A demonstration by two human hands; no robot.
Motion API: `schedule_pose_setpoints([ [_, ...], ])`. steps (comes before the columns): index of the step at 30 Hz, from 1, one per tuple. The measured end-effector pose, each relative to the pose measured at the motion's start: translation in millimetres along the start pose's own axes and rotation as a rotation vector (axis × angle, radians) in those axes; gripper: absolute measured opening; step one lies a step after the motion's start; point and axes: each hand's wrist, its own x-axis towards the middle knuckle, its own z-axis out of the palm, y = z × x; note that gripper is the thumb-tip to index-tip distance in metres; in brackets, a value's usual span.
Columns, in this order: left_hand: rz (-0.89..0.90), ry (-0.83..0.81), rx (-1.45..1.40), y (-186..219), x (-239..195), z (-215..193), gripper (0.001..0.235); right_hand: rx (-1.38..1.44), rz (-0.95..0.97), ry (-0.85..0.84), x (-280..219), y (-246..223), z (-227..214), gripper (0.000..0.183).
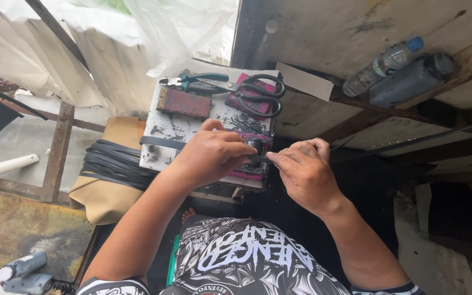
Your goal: Applying dye to thin leather strips using a manual roller applicator and hanging them on a line to dry.
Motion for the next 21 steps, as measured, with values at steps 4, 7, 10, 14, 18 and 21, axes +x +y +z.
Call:
schedule_pose_setpoints([
  [4, -0.106, 0.002, 0.103, -30, -31, -27, 0.023, -0.042, -0.016, 0.015, 8, 1, 7, 0.018],
  [7, -0.183, 0.012, 0.162, -42, -50, -50, 0.019, -0.075, -0.047, 0.043, 10, 1, 16, 0.019],
  [10, -0.226, 0.051, 0.218, -50, -61, -51, 0.015, -0.073, -0.091, 0.069, 13, -4, 27, 0.021],
  [14, -0.195, 0.075, 0.338, -52, -64, -46, 0.012, -0.083, -0.097, 0.045, 14, -7, 35, 0.027],
  [18, -0.167, 0.067, 0.404, -49, -60, -36, 0.010, -0.103, -0.085, 0.053, 9, -4, 34, 0.026],
  [21, -0.127, 0.070, 0.385, -44, -50, -33, 0.007, -0.117, -0.059, 0.063, 4, 0, 27, 0.025],
])
